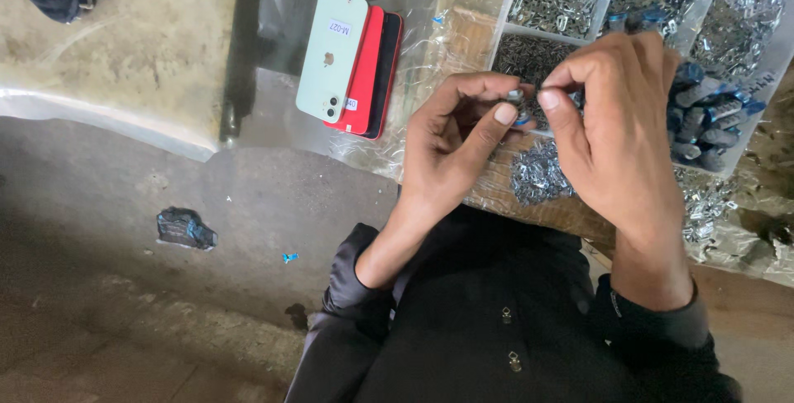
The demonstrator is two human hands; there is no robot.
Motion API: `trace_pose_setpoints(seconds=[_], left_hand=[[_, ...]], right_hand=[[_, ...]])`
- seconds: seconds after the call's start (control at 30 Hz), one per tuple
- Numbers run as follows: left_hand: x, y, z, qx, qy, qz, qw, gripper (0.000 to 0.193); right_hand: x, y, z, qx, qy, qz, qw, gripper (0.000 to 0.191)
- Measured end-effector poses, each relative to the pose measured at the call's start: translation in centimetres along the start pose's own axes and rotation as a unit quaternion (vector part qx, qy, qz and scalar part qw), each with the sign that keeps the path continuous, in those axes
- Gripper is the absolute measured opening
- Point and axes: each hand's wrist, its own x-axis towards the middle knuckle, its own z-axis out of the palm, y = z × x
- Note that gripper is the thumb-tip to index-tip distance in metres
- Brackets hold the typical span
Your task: The person repeatedly assembles small padlocks by inserting a metal shackle into a cylindrical lock body and rotating it to secure the shackle. The person handles each lock one at a time, picks up a shackle, inserts it into the lock body, and rotates it until it clicks into place. The assembled locks are placed back on the table.
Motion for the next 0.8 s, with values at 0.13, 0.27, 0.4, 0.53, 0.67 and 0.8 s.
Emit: trace_pose_setpoints(seconds=[0.13,0.27,0.4,0.53,0.67,0.8], left_hand=[[-0.2,-0.2,0.2,0.027,0.007,0.001,1.0,0.026],[-0.2,-0.4,0.4,0.035,0.01,0.003,0.999,0.023],[-0.2,-0.2,0.3,0.048,0.01,-0.005,0.999,0.025],[-0.2,-0.1,0.0,0.044,0.009,-0.029,0.999,0.028],[0.0,-0.5,0.0,0.058,0.004,0.009,0.998,0.022],[0.1,-0.7,0.0,0.051,0.004,0.005,0.999,0.022]], right_hand=[[-0.5,-0.6,-0.4,0.064,-0.002,0.007,0.998,0.01],[-0.8,-0.5,-0.4,0.07,-0.006,-0.002,0.997,0.009],[-0.7,0.4,-0.4,0.066,-0.023,-0.036,0.997,0.009],[-0.7,1.0,-0.4,0.061,-0.037,-0.057,0.996,0.008],[-0.9,1.0,-0.4,0.051,-0.008,-0.065,0.997,0.014],[-1.4,0.5,-0.6,0.102,0.015,0.007,0.995,0.012]])
